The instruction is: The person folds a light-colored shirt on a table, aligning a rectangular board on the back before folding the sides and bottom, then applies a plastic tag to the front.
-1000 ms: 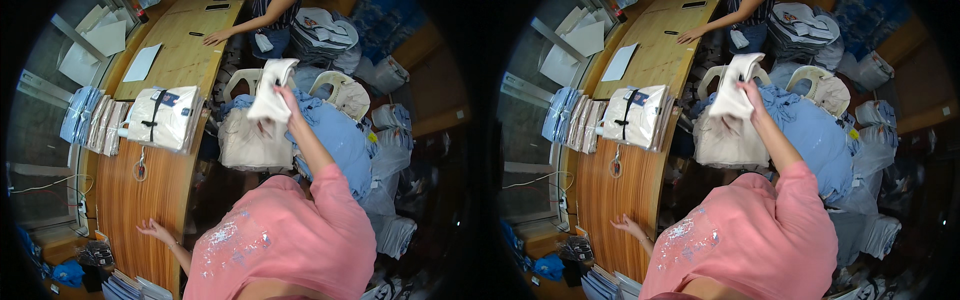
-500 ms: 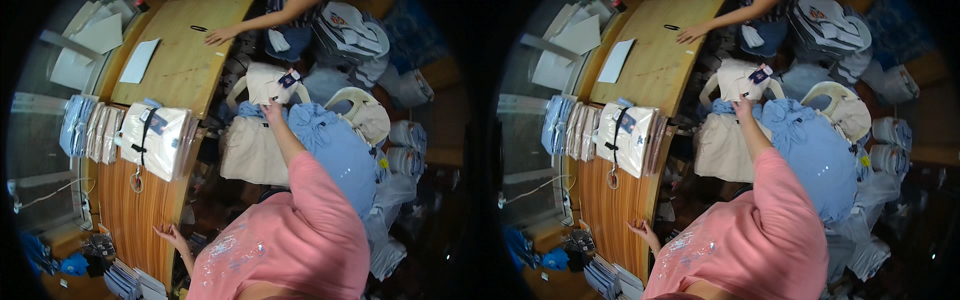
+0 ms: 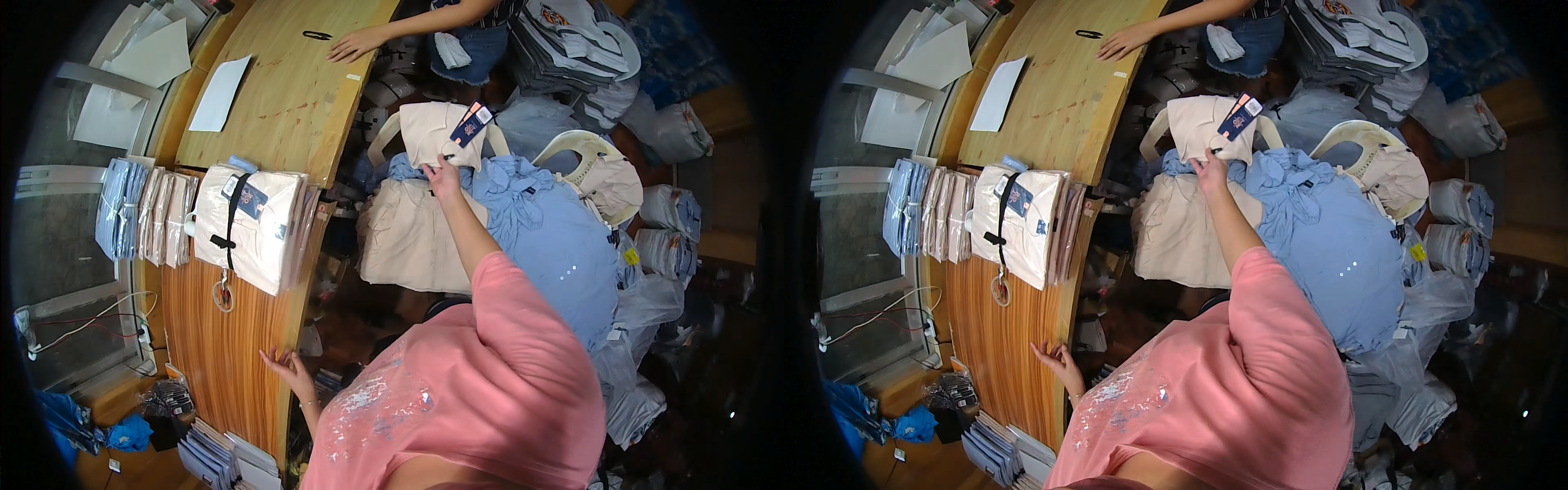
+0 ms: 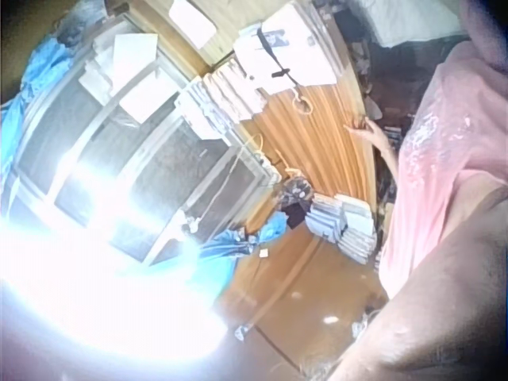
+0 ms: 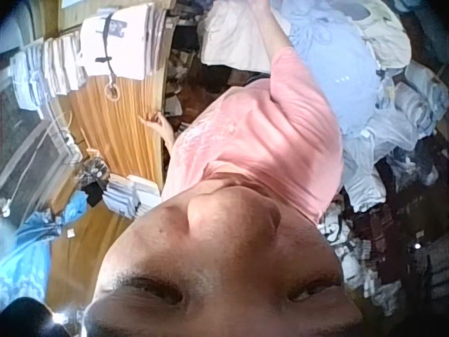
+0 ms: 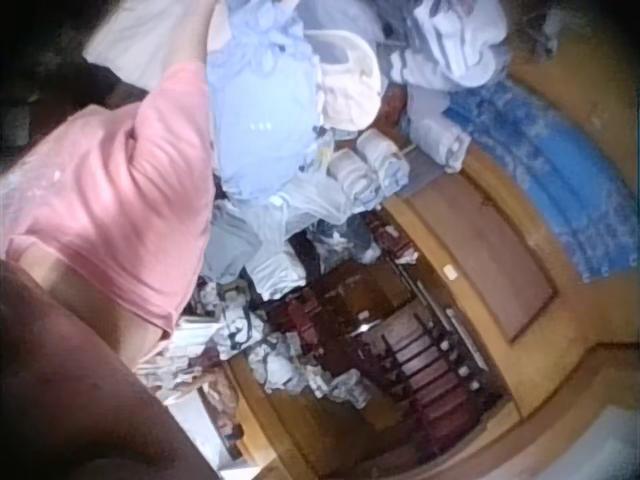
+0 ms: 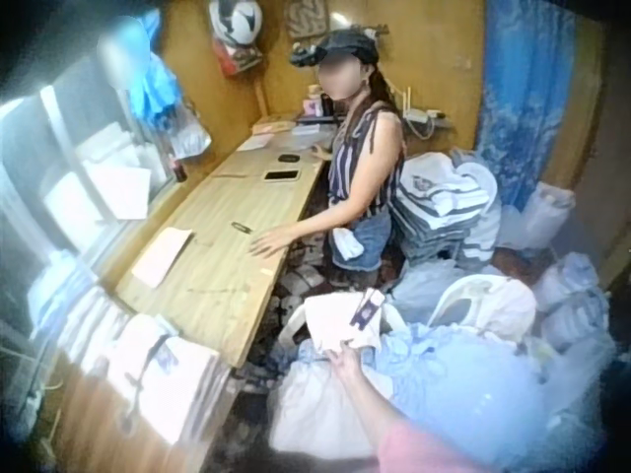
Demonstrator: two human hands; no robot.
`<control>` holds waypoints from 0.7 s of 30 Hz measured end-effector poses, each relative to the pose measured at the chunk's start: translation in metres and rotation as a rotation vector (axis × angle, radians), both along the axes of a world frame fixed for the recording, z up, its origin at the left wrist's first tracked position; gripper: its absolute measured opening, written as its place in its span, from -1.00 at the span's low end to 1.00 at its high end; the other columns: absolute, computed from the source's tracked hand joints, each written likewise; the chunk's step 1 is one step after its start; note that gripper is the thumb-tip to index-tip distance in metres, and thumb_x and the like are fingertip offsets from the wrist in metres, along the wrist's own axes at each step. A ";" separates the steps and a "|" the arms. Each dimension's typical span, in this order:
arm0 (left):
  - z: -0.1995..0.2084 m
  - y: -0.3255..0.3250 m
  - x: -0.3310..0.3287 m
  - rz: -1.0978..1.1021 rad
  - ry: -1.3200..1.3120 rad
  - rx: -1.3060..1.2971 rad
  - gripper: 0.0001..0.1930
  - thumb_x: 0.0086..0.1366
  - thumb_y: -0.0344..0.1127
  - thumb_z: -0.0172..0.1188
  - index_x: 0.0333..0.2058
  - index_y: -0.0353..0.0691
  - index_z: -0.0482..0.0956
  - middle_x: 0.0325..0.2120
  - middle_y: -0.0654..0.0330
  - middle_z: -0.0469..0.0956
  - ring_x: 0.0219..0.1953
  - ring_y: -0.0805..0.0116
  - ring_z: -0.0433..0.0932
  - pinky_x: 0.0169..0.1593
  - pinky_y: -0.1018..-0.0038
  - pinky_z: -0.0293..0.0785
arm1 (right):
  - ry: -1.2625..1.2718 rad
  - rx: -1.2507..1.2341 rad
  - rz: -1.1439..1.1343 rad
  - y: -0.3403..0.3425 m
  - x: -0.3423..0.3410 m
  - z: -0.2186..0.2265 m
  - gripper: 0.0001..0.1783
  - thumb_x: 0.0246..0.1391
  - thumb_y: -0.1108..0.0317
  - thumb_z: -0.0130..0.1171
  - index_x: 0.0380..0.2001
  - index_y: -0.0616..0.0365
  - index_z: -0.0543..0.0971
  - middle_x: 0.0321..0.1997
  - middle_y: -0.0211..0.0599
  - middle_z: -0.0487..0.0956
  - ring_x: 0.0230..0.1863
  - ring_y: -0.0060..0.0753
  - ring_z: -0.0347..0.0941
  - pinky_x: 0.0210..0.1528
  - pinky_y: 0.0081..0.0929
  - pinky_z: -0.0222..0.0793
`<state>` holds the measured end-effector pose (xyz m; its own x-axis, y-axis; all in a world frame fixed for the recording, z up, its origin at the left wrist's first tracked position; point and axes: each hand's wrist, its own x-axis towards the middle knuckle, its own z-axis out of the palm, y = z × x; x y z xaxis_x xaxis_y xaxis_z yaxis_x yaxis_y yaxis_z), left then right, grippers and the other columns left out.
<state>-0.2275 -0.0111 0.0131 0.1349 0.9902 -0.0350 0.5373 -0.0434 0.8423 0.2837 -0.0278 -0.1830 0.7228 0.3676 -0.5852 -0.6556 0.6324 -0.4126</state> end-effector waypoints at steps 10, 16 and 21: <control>-0.014 -0.015 -0.005 -0.090 0.070 -0.042 -0.24 0.20 -0.54 0.00 0.28 -0.06 -0.22 0.09 0.04 0.13 -0.11 0.28 0.36 0.01 0.38 0.29 | -0.007 -0.331 0.401 -0.006 0.012 -0.041 -0.60 0.06 0.27 0.13 -0.02 -0.03 0.31 0.02 -0.33 0.37 0.08 -0.25 0.29 0.03 0.10 0.16; -0.007 -0.018 0.001 -0.179 0.122 -0.022 -0.38 0.22 -0.53 -0.02 0.23 -0.15 -0.03 0.04 0.05 0.24 -0.06 0.27 0.37 0.03 0.38 0.28 | -0.297 -0.662 0.726 -0.059 -0.029 -0.080 -0.71 0.00 0.34 0.11 -0.15 0.02 0.45 -0.24 -0.38 0.47 -0.20 -0.42 0.42 -0.18 -0.33 0.32; -0.011 -0.014 0.090 -0.605 0.163 -0.103 -0.71 0.21 -0.46 0.02 -0.07 -0.31 0.43 -0.14 0.05 0.46 -0.04 0.18 0.43 0.05 0.40 0.29 | -0.902 -1.139 0.611 -0.142 -0.063 -0.097 -0.83 -0.06 0.45 0.09 -0.33 0.12 0.56 -0.51 -0.38 0.53 -0.45 -0.53 0.46 -0.37 -0.61 0.37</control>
